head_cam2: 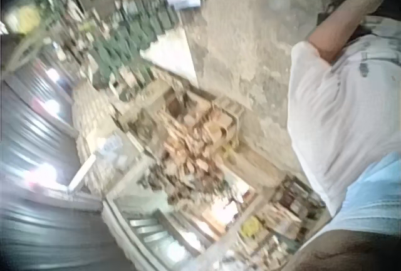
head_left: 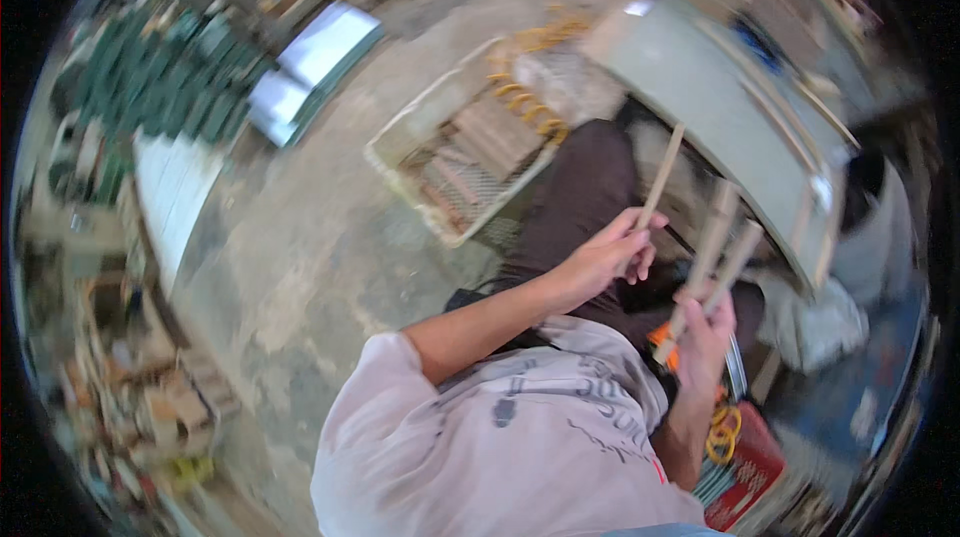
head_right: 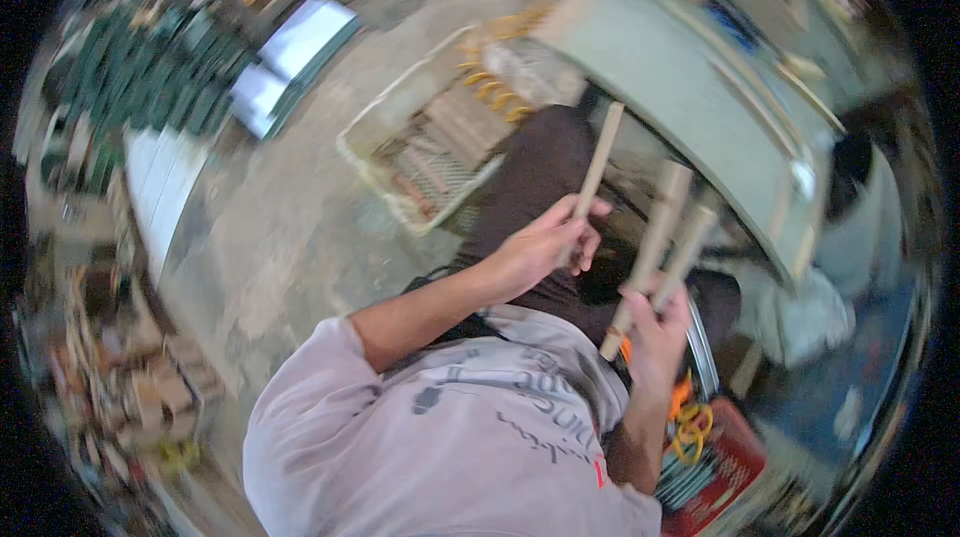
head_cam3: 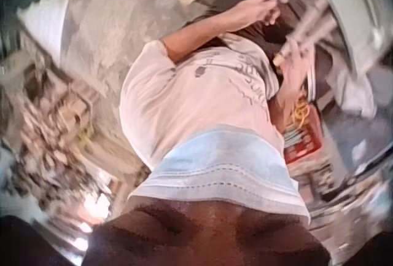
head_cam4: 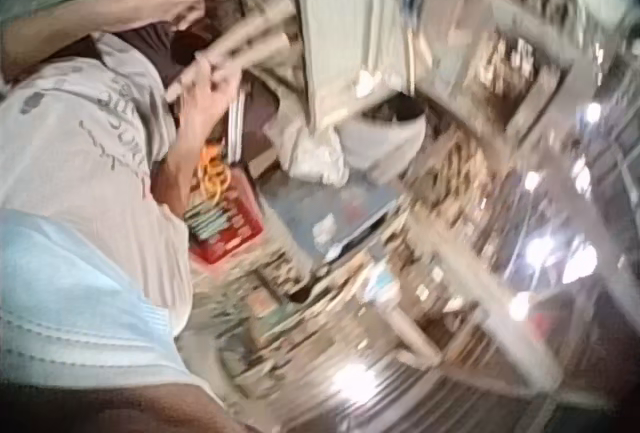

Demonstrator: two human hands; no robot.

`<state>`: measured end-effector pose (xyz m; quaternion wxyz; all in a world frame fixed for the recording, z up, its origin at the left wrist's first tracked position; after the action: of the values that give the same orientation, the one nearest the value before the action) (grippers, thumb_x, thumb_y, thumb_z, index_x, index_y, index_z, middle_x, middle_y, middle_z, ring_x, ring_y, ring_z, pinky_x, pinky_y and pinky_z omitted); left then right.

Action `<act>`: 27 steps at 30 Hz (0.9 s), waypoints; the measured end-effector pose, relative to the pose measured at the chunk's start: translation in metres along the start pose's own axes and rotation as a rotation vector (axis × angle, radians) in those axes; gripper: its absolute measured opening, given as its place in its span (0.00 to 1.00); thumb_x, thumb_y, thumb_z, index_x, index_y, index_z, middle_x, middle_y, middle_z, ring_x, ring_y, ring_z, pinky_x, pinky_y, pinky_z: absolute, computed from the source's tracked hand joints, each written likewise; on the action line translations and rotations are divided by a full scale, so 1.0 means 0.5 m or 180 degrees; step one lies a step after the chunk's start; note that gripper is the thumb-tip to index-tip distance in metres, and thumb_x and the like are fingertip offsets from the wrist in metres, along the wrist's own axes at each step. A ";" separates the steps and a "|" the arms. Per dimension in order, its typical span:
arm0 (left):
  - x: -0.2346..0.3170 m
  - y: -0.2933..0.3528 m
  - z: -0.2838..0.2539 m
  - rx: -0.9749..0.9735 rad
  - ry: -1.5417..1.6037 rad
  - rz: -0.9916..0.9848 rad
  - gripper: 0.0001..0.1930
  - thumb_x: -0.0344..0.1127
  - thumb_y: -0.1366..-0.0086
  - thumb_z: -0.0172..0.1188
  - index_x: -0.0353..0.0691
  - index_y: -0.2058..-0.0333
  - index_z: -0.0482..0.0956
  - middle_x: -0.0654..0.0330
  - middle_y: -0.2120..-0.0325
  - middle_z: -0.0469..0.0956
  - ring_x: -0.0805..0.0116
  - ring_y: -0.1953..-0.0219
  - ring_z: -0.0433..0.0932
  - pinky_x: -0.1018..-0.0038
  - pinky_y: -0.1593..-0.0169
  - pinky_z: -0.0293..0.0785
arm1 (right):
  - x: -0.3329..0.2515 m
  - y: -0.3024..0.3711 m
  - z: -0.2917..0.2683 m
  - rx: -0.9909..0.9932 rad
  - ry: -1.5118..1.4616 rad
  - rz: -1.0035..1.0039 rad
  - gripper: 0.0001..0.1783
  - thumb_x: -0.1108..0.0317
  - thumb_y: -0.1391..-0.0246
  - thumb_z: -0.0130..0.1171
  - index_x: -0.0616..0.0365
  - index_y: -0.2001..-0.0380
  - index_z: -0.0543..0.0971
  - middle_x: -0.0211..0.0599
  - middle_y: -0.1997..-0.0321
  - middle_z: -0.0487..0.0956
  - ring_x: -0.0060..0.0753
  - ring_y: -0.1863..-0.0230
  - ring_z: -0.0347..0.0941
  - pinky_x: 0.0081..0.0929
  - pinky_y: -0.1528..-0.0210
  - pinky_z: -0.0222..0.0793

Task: Assembling a small rectangular wooden frame using glue and a pneumatic nail gun.

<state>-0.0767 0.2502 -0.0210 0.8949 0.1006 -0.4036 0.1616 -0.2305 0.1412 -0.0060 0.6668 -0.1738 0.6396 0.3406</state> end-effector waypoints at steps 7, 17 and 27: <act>-0.040 0.074 0.065 -0.0124 0.0402 -0.0578 0.19 0.37 0.30 0.48 0.35 0.44 0.67 0.63 0.59 0.73 0.73 0.55 0.71 0.70 0.49 0.68 | 0.000 0.059 0.023 -0.0239 -0.0610 -0.0330 0.10 0.70 0.44 0.61 0.58 0.61 0.72 0.30 0.64 0.78 0.17 0.62 0.72 0.18 0.59 0.67; -0.028 0.090 0.114 0.0034 -0.0358 -0.0197 0.18 0.33 0.31 0.51 0.33 0.46 0.68 0.56 0.51 0.74 0.70 0.51 0.74 0.70 0.46 0.70 | 0.019 0.093 0.042 -0.0112 -0.1381 0.0019 0.13 0.69 0.45 0.62 0.56 0.56 0.75 0.23 0.66 0.78 0.12 0.68 0.73 0.10 0.74 0.66; -0.041 0.050 0.065 0.0552 -0.0573 -0.0152 0.14 0.34 0.32 0.55 0.35 0.52 0.73 0.62 0.60 0.76 0.75 0.58 0.74 0.74 0.52 0.70 | -0.018 0.040 0.000 -0.0316 -0.0402 -0.0095 0.16 0.64 0.38 0.51 0.59 0.50 0.75 0.23 0.73 0.71 0.13 0.75 0.63 0.14 0.73 0.59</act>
<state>-0.1212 0.2591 -0.0141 0.8466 0.2013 -0.4643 0.1649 -0.2438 0.1533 0.0068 0.7014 -0.1944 0.5759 0.3722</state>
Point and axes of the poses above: each hand's wrist, its own y-axis away from the middle knuckle, its own z-axis out of the palm, x = y × z, the point moved 4 cm from there along -y, towards the middle knuckle
